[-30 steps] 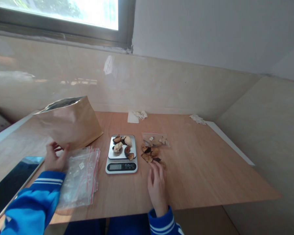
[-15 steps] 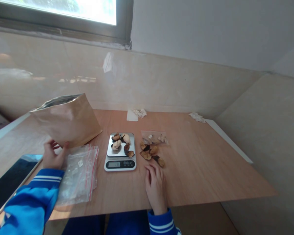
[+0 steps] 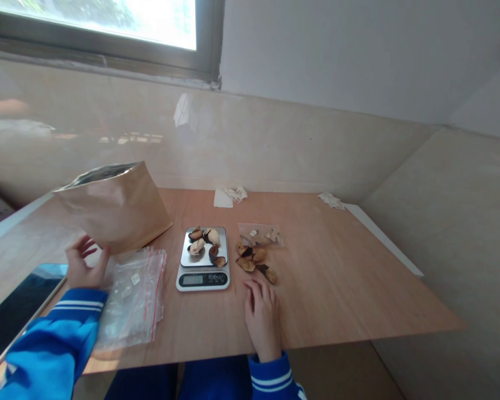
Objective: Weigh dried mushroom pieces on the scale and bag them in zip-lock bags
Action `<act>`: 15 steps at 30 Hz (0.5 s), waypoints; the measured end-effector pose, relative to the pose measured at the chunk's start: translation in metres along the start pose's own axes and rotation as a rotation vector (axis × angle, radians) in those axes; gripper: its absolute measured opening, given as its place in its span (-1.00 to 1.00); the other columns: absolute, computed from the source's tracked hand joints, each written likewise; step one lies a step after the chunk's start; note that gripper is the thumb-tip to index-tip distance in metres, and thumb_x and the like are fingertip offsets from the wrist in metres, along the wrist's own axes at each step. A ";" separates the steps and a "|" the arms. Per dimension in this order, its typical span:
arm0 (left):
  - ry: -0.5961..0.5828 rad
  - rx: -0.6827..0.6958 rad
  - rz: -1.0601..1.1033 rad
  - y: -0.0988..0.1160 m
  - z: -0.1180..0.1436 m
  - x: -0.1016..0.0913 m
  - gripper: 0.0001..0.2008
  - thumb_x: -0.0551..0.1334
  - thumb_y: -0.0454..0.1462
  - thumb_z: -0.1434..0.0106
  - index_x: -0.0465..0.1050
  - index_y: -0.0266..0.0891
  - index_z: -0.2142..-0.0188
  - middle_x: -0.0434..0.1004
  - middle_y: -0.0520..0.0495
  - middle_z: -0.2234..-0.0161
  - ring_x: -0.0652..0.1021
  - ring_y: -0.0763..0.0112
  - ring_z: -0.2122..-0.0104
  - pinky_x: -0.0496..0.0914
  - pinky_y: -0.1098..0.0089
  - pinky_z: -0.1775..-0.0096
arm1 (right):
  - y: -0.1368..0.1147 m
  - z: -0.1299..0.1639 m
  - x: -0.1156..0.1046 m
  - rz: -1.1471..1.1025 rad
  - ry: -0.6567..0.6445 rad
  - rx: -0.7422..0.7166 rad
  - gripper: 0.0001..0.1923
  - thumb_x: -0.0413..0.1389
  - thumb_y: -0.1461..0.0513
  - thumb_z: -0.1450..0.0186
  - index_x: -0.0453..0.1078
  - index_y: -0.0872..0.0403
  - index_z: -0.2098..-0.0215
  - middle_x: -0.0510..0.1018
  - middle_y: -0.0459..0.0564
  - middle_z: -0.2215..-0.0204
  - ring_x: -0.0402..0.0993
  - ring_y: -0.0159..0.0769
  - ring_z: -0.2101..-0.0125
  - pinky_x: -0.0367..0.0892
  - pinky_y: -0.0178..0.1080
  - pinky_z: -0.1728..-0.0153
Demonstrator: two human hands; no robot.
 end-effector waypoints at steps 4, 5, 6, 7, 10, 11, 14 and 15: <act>0.085 0.016 -0.004 0.010 -0.003 -0.005 -0.31 0.34 -0.17 0.00 0.24 -0.38 -0.11 0.41 -0.39 -0.01 0.55 0.07 0.13 0.48 0.10 0.22 | 0.002 0.002 0.000 -0.005 0.000 0.020 -0.75 -0.07 0.28 -0.36 0.41 0.01 0.11 0.48 0.05 0.12 0.38 -0.12 0.10 0.31 -0.01 0.06; 0.115 0.017 -0.009 0.012 -0.003 -0.007 -0.31 0.34 -0.18 0.01 0.24 -0.38 -0.10 0.41 -0.38 -0.01 0.55 0.08 0.14 0.48 0.10 0.22 | 0.001 0.002 0.000 -0.006 0.003 0.024 -0.75 -0.07 0.27 -0.36 0.41 0.01 0.11 0.49 0.05 0.13 0.38 -0.12 0.11 0.31 0.00 0.06; 0.137 0.018 -0.012 0.014 -0.004 -0.007 -0.30 0.35 -0.19 0.02 0.24 -0.38 -0.10 0.41 -0.38 -0.02 0.55 0.09 0.15 0.47 0.09 0.21 | 0.000 0.002 -0.001 -0.008 0.007 0.026 -0.76 -0.07 0.27 -0.37 0.41 0.01 0.12 0.49 0.05 0.14 0.38 -0.12 0.11 0.30 0.00 0.06; 0.148 0.018 -0.011 0.016 -0.005 -0.007 -0.27 0.36 -0.19 0.04 0.23 -0.38 -0.11 0.39 -0.39 -0.03 0.55 0.09 0.15 0.47 0.08 0.20 | -0.002 0.001 -0.002 -0.014 0.014 0.024 -0.75 -0.07 0.26 -0.37 0.41 0.01 0.12 0.49 0.06 0.14 0.38 -0.12 0.11 0.30 0.01 0.06; 0.067 -0.018 0.019 0.016 -0.007 -0.001 -0.12 0.41 -0.14 0.08 0.12 -0.38 -0.18 0.27 -0.45 -0.14 0.49 0.03 0.02 0.42 0.03 0.06 | -0.019 -0.013 -0.004 -0.054 0.060 0.002 -0.72 -0.08 0.23 -0.39 0.38 0.02 0.02 0.46 0.09 0.07 0.37 -0.12 0.04 0.28 0.00 0.01; -0.001 -0.063 0.042 0.014 -0.007 0.002 -0.08 0.42 -0.12 0.08 0.07 -0.37 -0.21 0.23 -0.45 -0.17 0.46 0.02 -0.03 0.40 0.03 0.02 | -0.028 -0.021 -0.003 -0.069 0.064 -0.017 -0.69 -0.08 0.22 -0.39 0.36 0.01 -0.03 0.43 0.10 0.03 0.35 -0.12 0.00 0.27 -0.01 -0.01; -0.241 -0.282 0.043 0.003 -0.005 0.011 -0.11 0.39 -0.05 0.00 0.05 -0.32 -0.22 0.31 -0.40 -0.13 0.44 0.03 -0.06 0.39 0.06 0.00 | -0.058 -0.049 0.003 -0.088 0.007 -0.099 -0.63 -0.03 0.20 -0.37 0.31 0.00 -0.12 0.39 0.11 -0.05 0.31 -0.11 -0.06 0.24 -0.02 -0.05; -0.297 -0.340 0.010 -0.001 -0.004 0.013 -0.16 0.37 -0.03 -0.02 0.09 -0.30 -0.20 0.37 -0.36 -0.08 0.46 0.03 -0.03 0.41 0.07 0.02 | -0.066 -0.057 0.006 -0.085 -0.017 -0.123 -0.64 -0.01 0.21 -0.36 0.33 0.00 -0.11 0.42 0.10 -0.03 0.32 -0.11 -0.04 0.25 -0.03 -0.03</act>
Point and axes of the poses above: each hand's wrist, its own z-axis away from the middle knuckle, its own x-axis out of the palm, y = z × x, the point moved 2 cm from there along -z, towards the middle knuckle
